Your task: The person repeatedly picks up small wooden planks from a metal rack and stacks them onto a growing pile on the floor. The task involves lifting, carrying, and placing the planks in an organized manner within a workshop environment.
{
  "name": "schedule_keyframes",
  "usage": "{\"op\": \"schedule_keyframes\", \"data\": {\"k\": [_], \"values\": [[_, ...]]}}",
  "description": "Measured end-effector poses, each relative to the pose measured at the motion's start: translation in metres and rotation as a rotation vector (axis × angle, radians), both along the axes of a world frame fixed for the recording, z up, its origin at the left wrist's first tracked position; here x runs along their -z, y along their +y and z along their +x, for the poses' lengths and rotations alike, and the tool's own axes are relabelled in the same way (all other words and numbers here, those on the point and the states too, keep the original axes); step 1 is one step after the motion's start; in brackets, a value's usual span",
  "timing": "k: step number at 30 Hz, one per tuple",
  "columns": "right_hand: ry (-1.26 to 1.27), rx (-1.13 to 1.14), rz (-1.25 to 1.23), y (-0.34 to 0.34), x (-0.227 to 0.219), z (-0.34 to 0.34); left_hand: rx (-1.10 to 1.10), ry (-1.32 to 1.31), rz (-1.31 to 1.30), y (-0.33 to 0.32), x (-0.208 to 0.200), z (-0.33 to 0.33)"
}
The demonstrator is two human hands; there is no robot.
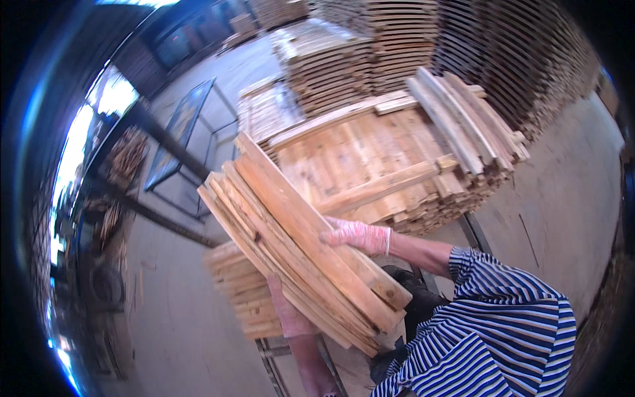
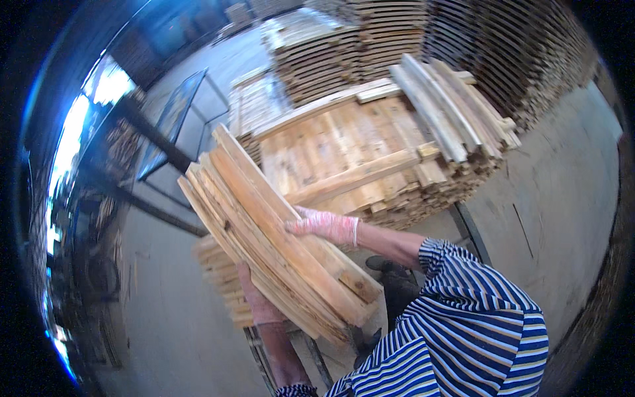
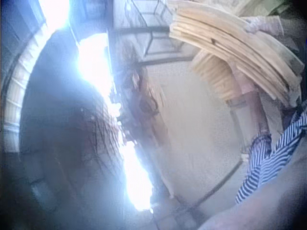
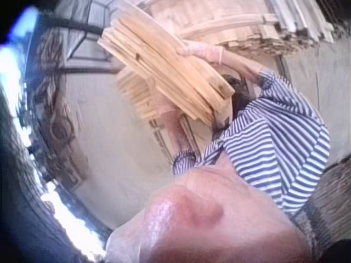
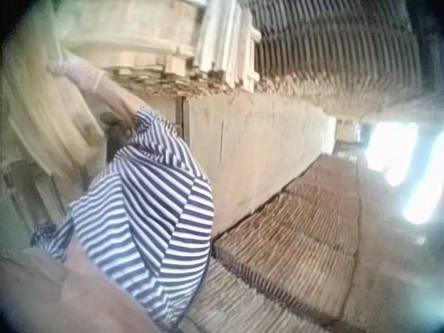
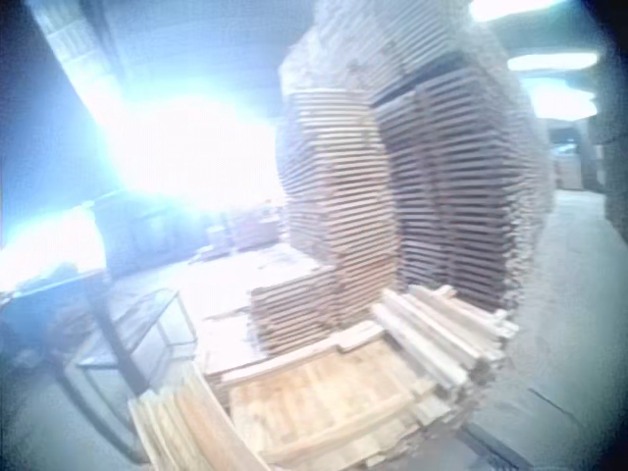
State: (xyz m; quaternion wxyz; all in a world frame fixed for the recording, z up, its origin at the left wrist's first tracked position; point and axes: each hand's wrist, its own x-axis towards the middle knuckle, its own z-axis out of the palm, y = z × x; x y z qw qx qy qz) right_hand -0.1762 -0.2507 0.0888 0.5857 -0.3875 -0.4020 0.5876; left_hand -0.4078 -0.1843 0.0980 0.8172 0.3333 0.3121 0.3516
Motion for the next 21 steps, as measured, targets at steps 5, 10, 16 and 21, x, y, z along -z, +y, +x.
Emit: {"op": "schedule_keyframes", "data": {"k": [5, 10, 16, 21], "values": [[-0.010, 0.252, -0.055, -0.015, -0.016, 0.134, 0.257, -0.059, 0.069, 0.059, 0.018, 0.152], [-0.160, 0.438, -0.157, -0.016, -0.030, 0.256, 0.405, 0.006, 0.030, 0.077, 0.008, 0.299], [-0.869, 0.629, -0.655, -0.030, 0.032, 0.370, 0.493, 0.207, -0.085, 0.083, 0.045, 0.403], [-0.800, 0.584, -0.585, -0.020, 0.040, 0.368, 0.408, 0.573, 0.042, 0.113, 0.019, 0.371]]}}
